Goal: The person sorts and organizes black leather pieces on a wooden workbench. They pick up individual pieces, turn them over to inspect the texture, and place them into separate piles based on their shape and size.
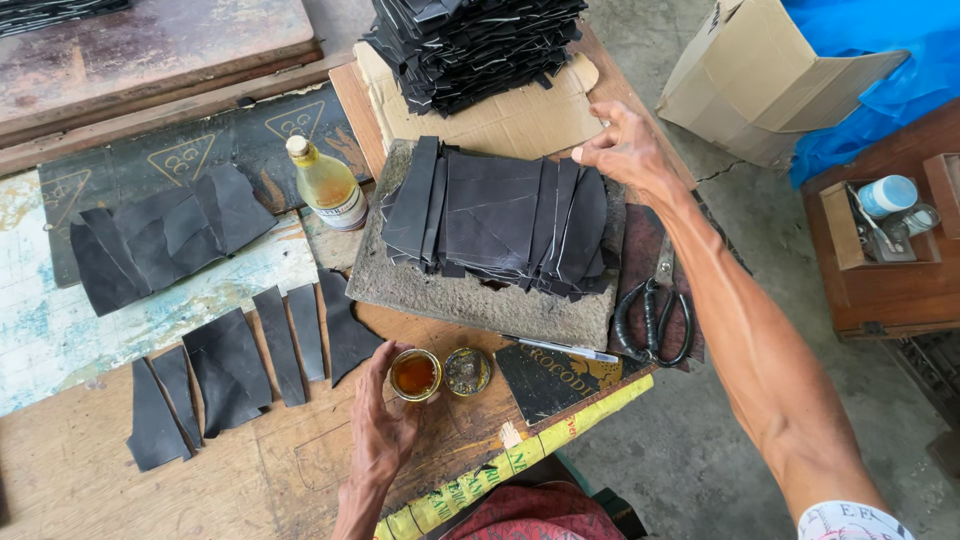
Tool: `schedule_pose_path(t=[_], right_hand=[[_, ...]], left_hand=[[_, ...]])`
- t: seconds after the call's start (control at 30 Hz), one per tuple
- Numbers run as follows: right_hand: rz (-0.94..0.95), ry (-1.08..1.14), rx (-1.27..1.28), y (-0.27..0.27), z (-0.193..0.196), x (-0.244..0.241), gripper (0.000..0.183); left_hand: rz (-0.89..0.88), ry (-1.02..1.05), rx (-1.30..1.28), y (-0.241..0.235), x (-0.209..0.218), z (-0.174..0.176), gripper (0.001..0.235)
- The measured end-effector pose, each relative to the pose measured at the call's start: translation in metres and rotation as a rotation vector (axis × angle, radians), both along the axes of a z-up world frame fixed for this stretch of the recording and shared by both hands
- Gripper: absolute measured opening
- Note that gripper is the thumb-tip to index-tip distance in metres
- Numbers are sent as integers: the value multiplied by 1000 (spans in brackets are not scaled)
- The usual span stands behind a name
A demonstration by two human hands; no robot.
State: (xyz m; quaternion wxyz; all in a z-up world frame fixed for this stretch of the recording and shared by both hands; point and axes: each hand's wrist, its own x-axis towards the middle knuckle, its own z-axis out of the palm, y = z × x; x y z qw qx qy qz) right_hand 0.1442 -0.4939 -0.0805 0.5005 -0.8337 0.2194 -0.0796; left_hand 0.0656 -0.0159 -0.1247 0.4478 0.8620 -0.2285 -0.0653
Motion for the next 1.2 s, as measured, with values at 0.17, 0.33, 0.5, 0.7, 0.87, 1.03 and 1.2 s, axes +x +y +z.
schedule_pose_path(t=[0.17, 0.33, 0.5, 0.7, 0.87, 1.03, 1.2], right_hand=[[-29, -44, 67, 6, -6, 2, 80], [-27, -177, 261, 15, 16, -4, 80], [30, -345, 524, 34, 65, -16, 74], [235, -393, 854, 117, 102, -57, 73], [315, -297, 846, 197, 90, -81, 79], [214, -409, 820, 232, 88, -99, 72], [64, -577, 566, 288, 73, -134, 53]], left_hand=[[-42, -28, -33, -3, 1, 10, 97], [-91, -120, -19, 3, 5, 34, 111], [56, -66, 98, 37, 8, 83, 89], [94, -70, -449, 1, -4, 121, 24], [-65, 390, -722, -58, -5, 117, 22], [-9, 561, -865, -61, -5, 109, 39], [11, 567, -946, -48, -14, 102, 49]])
